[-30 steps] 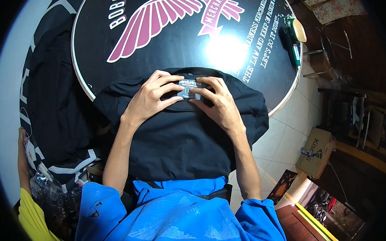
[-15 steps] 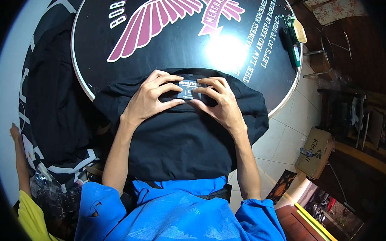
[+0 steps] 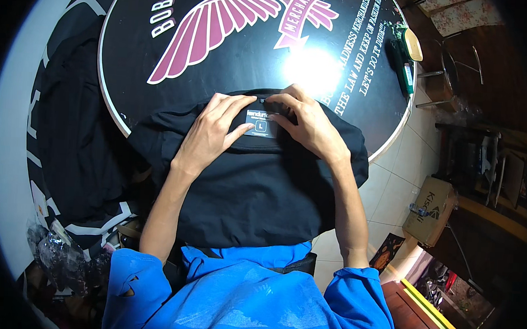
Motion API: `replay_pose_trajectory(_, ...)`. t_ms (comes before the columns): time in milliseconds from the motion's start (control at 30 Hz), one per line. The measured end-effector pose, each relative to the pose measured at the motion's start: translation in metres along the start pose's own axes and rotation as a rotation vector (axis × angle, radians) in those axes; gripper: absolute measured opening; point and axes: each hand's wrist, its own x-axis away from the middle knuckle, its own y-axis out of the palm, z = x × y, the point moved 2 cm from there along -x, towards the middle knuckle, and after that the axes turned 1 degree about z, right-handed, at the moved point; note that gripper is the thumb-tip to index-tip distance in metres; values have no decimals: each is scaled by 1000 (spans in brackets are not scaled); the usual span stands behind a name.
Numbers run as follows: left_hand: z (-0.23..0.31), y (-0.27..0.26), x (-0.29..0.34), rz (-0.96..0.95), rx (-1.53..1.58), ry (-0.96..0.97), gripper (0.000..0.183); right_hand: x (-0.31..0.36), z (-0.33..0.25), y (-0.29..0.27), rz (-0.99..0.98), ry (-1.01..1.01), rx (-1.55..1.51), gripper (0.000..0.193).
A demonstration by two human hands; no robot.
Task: Check the size label of a black t-shirt and scan it using a handheld terminal.
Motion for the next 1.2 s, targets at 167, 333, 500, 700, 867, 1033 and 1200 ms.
replay_pose_trajectory(167, -1, -2, -3, -26, 60, -72, 63, -1, 2, -7, -76, 19, -26, 39)
replay_pose_trajectory(333, -3, -2, -2, -30, 37, -72, 62, -3, 2, -13, -121, -94, 62, 39)
replay_pose_trajectory(500, -2, -2, -3, -31, 37, -77, 61, -3, 12, -14, -174, -322, 217, 40)
replay_pose_trajectory(700, -2, -2, -2, -33, 54, -83, 57, -5, 17, -11, -263, -443, 394, 52)
replay_pose_trajectory(867, -1, -3, -2, -17, 42, -11, 30, -1, 10, -7, -108, -407, 270, 36)
replay_pose_trajectory(1033, -2, 2, 6, 13, -25, 81, 19, 27, -16, 1, -1, -213, 235, 23)
replay_pose_trajectory(1200, -2, 2, 12, 38, -88, 122, 20, 50, -17, 20, 93, -132, 292, 24)
